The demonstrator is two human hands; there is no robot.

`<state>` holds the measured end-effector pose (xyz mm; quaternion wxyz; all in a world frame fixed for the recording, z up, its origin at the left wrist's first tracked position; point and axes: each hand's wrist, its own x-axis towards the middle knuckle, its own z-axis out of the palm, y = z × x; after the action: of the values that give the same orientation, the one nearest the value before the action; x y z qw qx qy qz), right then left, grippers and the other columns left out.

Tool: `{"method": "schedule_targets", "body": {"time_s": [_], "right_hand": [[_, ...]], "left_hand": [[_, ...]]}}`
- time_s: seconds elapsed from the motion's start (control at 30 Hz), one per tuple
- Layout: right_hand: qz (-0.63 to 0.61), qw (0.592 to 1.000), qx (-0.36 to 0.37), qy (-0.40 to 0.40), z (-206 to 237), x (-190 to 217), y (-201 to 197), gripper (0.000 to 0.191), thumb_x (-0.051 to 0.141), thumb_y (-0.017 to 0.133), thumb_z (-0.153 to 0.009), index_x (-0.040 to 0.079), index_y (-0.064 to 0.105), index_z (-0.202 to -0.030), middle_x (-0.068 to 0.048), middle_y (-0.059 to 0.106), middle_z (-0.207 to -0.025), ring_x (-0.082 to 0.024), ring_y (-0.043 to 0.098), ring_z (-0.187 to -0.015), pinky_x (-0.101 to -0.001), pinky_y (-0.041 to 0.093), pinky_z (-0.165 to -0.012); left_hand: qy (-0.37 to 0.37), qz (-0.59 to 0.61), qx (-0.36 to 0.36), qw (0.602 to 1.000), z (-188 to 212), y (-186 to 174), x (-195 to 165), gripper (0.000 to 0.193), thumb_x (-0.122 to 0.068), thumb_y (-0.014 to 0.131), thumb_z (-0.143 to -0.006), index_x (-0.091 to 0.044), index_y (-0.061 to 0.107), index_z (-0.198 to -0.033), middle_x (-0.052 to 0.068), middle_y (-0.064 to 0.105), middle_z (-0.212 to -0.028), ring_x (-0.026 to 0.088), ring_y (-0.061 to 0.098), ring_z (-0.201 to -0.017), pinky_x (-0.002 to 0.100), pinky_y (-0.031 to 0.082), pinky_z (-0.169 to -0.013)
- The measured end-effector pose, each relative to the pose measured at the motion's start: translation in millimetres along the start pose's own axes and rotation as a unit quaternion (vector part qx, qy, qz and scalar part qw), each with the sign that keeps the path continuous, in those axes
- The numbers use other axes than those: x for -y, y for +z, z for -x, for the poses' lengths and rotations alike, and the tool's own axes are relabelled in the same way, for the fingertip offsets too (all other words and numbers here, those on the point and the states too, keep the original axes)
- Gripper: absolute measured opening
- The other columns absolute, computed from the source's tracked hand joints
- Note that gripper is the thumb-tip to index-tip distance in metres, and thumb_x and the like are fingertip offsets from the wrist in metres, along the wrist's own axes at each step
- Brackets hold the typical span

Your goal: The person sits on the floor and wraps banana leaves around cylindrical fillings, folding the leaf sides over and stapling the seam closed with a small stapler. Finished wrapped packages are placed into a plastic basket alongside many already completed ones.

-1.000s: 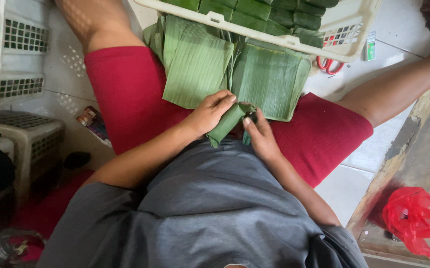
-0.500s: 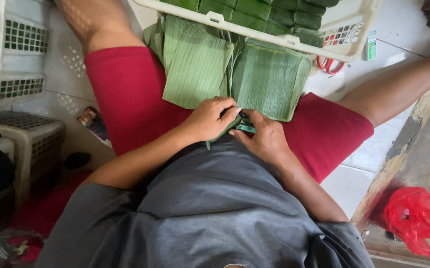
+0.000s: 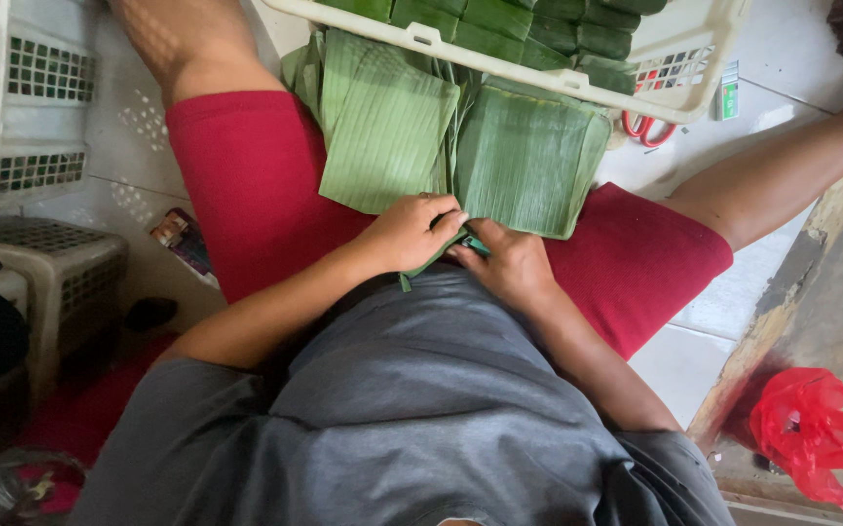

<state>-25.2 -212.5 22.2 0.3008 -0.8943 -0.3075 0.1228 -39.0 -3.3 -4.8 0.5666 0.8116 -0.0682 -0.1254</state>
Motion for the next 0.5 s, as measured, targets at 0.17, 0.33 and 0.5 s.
{"method": "schedule_targets", "body": {"time_s": [0.17, 0.33, 0.5], "right_hand": [[-0.148, 0.988, 0.019, 0.028, -16, -20, -22, 0.053, 0.027, 0.08, -0.096, 0.0, 0.062, -0.138, -0.023, 0.073, -0.117, -0.034, 0.075, -0.106, -0.0391, 0.058, -0.09], [-0.117, 0.973, -0.024, 0.196, -35, -41, -26, 0.065, 0.03, 0.075, -0.093, 0.001, 0.047, -0.144, -0.018, 0.072, -0.113, -0.031, 0.075, -0.098, -0.0388, 0.058, -0.083], [0.044, 0.969, -0.131, 0.206, -39, -97, -76, 0.023, 0.007, 0.059, -0.1, 0.003, 0.076, -0.115, -0.018, 0.078, -0.106, -0.03, 0.076, -0.096, -0.0422, 0.058, -0.085]], "left_hand": [[-0.037, 0.143, -0.059, 0.987, -14, 3, 23, 0.031, -0.032, 0.057, -0.107, -0.004, 0.068, -0.103, 0.012, 0.072, -0.083, 0.028, 0.068, -0.078, 0.04, 0.056, -0.07], [-0.181, 0.461, -0.035, 0.868, -21, -10, 26, 0.032, -0.035, 0.05, -0.111, -0.005, 0.061, -0.12, 0.012, 0.071, -0.1, 0.024, 0.069, -0.083, 0.039, 0.056, -0.071], [-0.182, 0.573, -0.022, 0.799, -17, -30, 22, 0.037, -0.036, 0.044, -0.109, -0.01, 0.054, -0.134, 0.015, 0.068, -0.109, 0.029, 0.072, -0.089, 0.042, 0.059, -0.074]]}}
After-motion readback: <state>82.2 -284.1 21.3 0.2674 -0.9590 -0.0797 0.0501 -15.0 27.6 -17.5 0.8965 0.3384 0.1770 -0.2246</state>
